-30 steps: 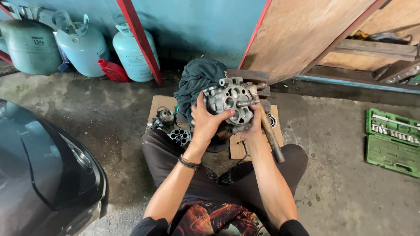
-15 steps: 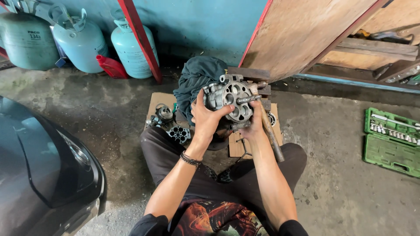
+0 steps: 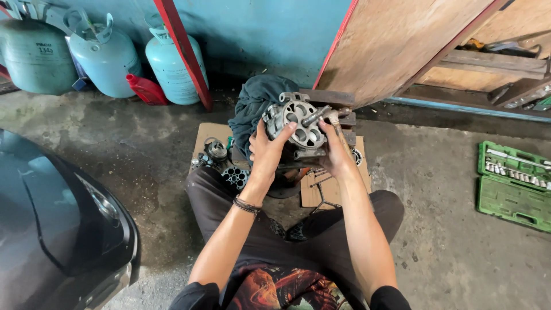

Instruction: Repairing an automotive AC compressor by assembling internal components and using a hammer to seat the housing.

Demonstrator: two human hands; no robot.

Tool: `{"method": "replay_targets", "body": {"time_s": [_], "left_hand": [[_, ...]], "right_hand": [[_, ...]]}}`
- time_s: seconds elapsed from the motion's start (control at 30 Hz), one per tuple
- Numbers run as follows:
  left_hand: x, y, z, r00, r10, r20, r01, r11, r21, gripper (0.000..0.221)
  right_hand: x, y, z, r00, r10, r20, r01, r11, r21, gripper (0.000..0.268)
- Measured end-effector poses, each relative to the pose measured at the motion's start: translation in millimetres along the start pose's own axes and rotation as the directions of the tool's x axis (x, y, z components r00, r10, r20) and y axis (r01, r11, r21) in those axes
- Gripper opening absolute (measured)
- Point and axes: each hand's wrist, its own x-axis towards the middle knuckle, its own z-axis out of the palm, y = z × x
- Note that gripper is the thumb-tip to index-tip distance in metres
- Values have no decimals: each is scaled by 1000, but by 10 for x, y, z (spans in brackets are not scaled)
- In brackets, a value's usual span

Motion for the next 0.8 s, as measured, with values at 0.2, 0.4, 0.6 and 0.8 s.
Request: {"method": "replay_targets", "body": {"time_s": [0.2,0.4,0.6,0.8], "left_hand": [[-2,125,-48,997,-64,52,58,991,122,116],[-13,-8,-78,980,58,193,-93,979,179,104],[-137,-34,65,936,293,195,-319,940,118,92],[-231,76,-90,896,354,268,-399,906,137,89]], "right_hand": [[-351,-266,290,997,71,-29,-75,980,-184,86],[-251,-188,125,971,-76,-228,-3,946,-324,87],[-192,-141,-208,948,-318,3,222,657,-721,61],[-116,-27,-264,924,-382,-8,310,762,-568,53]]}}
